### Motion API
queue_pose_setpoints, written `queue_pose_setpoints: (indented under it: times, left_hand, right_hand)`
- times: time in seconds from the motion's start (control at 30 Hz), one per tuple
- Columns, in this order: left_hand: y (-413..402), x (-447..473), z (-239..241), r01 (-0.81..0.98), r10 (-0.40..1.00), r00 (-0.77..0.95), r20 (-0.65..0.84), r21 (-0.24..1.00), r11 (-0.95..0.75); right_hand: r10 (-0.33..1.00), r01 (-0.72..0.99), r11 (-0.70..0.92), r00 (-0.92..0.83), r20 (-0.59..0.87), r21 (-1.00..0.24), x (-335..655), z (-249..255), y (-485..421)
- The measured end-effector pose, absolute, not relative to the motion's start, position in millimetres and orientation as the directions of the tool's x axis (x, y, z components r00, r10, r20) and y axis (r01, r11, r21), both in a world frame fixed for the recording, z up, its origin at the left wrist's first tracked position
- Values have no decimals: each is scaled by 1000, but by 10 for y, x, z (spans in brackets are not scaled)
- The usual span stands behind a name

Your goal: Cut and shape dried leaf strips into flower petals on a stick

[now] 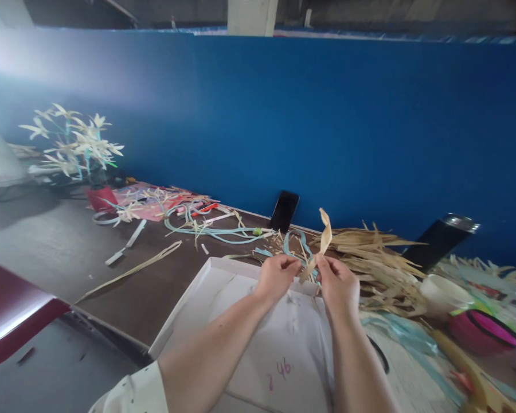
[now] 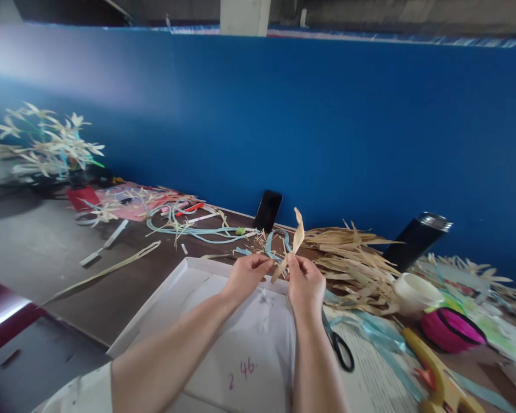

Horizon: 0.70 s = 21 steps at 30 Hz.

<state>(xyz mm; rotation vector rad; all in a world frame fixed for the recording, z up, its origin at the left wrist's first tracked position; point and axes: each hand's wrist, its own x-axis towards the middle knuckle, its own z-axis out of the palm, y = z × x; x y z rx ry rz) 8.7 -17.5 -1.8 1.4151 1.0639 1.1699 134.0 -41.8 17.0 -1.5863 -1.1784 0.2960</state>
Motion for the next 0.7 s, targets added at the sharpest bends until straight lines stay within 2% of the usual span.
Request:
queue_pose_setpoints:
  times: [0.13,0.43,0.57,0.7]
  left_hand:
    - [-190,124,17,-147,968,252,-12,988,51]
    - [-244,160,22,-173,969,246,33,985,11]
    - [-238,168,30,-235,971,238,-21,969,78]
    - [-230,190,25,-343,975,221,27,938,52]
  right_hand:
    - [793,509,79,490,364,-857,1336,154,-415]
    - [792,427,116,504,343,-897,1340,132,-395]
    - [810,184,203,520,270,-962,1363,42,-341]
    - [838,-130,278,517,174,-952,1349,1,-296]
